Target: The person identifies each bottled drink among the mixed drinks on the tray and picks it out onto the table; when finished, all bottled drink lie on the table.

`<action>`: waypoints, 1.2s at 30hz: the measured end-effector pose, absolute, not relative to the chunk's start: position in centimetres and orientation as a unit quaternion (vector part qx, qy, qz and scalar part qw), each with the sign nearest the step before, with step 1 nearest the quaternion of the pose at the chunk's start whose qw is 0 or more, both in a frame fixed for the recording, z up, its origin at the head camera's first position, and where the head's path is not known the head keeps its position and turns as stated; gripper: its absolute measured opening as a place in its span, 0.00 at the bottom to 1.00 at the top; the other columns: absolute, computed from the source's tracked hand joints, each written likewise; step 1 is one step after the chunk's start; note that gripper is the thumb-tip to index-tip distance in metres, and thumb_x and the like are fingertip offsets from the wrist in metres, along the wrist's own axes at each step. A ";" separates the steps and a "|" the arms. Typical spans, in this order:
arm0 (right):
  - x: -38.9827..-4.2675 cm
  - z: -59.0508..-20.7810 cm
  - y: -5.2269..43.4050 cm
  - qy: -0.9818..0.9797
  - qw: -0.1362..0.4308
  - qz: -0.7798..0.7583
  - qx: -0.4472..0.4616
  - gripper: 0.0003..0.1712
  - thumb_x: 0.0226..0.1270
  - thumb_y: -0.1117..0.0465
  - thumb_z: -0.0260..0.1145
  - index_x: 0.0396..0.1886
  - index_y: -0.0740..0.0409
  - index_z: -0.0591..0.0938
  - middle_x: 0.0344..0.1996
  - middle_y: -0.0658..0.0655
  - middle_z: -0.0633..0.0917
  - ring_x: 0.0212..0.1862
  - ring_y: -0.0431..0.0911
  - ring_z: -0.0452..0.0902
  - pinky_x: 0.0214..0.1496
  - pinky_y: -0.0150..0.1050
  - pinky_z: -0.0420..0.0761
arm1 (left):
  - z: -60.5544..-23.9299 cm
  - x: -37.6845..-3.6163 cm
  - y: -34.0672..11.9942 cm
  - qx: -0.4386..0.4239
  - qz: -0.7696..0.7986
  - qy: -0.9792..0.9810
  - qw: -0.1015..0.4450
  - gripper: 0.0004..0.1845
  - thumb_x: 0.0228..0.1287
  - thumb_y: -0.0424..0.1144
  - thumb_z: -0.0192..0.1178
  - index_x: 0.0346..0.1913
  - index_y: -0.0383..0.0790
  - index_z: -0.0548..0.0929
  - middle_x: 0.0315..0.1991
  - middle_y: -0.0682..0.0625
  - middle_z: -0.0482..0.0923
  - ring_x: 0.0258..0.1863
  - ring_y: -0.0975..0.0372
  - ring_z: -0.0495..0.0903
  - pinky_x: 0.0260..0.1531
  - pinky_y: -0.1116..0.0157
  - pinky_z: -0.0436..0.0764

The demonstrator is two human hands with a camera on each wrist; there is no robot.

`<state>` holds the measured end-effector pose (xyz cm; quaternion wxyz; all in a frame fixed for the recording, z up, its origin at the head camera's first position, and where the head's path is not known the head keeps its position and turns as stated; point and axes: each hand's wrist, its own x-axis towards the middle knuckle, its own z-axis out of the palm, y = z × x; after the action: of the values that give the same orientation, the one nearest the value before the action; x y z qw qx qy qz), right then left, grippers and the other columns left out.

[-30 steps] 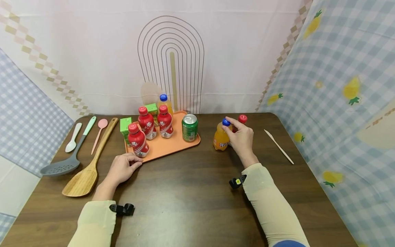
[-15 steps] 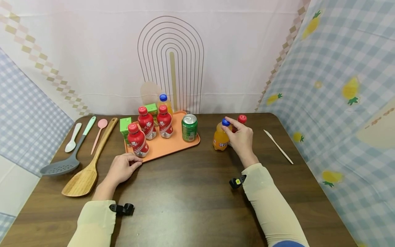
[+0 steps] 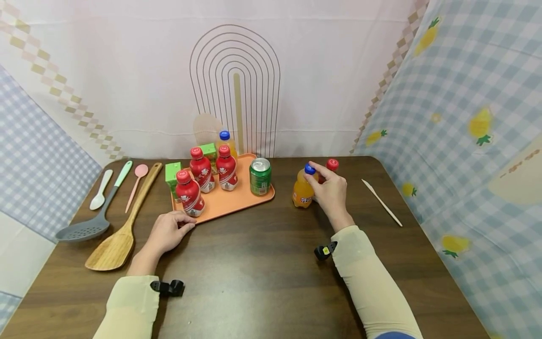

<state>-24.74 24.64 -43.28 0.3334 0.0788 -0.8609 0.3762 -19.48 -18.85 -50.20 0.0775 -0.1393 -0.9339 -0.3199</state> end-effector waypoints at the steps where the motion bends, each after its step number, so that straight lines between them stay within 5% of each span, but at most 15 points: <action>1: -24.7 -43.3 24.6 -0.861 0.335 0.375 0.079 0.21 0.56 0.54 0.74 0.51 0.47 0.86 0.33 0.53 0.88 0.27 0.40 0.77 0.30 0.21 0.73 | -50.2 -19.5 -18.8 -0.139 -0.320 -0.934 0.077 0.03 0.58 0.37 0.69 0.32 0.41 0.89 0.38 0.51 0.85 0.42 0.54 0.82 0.45 0.51 0.76; 9: -24.5 -43.6 24.4 -0.863 0.348 0.355 0.086 0.22 0.57 0.55 0.73 0.53 0.49 0.85 0.36 0.53 0.88 0.28 0.41 0.77 0.32 0.22 0.74 | -50.1 -19.3 -18.8 -0.142 -0.321 -0.933 0.077 0.03 0.58 0.37 0.69 0.32 0.40 0.89 0.37 0.51 0.85 0.42 0.54 0.82 0.45 0.51 0.76; 16: -24.1 -42.2 24.6 -0.849 0.370 0.359 0.114 0.22 0.57 0.59 0.74 0.53 0.51 0.85 0.50 0.50 0.84 0.45 0.47 0.84 0.44 0.34 0.80 | -50.2 -19.4 -18.8 -0.143 -0.322 -0.932 0.081 0.02 0.57 0.36 0.69 0.31 0.41 0.89 0.37 0.51 0.85 0.41 0.54 0.82 0.45 0.52 0.76; 26: -23.0 -38.0 25.9 -0.801 0.400 0.432 0.104 0.15 0.59 0.64 0.71 0.47 0.57 0.86 0.41 0.55 0.88 0.37 0.31 0.80 0.39 0.22 0.76 | -50.1 -19.3 -18.9 -0.143 -0.323 -0.932 0.083 0.02 0.58 0.36 0.69 0.31 0.41 0.89 0.38 0.51 0.85 0.42 0.54 0.82 0.45 0.52 0.76; 36: -20.2 -33.0 24.9 -0.786 0.375 0.479 0.110 0.14 0.61 0.69 0.68 0.47 0.66 0.85 0.41 0.66 0.86 0.38 0.35 0.81 0.38 0.24 0.76 | -50.0 -19.3 -18.8 -0.148 -0.317 -0.933 0.085 0.02 0.57 0.36 0.69 0.31 0.41 0.89 0.37 0.51 0.85 0.41 0.54 0.82 0.44 0.52 0.76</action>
<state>-20.24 24.95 -32.97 0.3749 0.1103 -0.7862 0.4787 -19.33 -18.83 -50.05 0.0854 -0.1482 -0.9329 -0.3169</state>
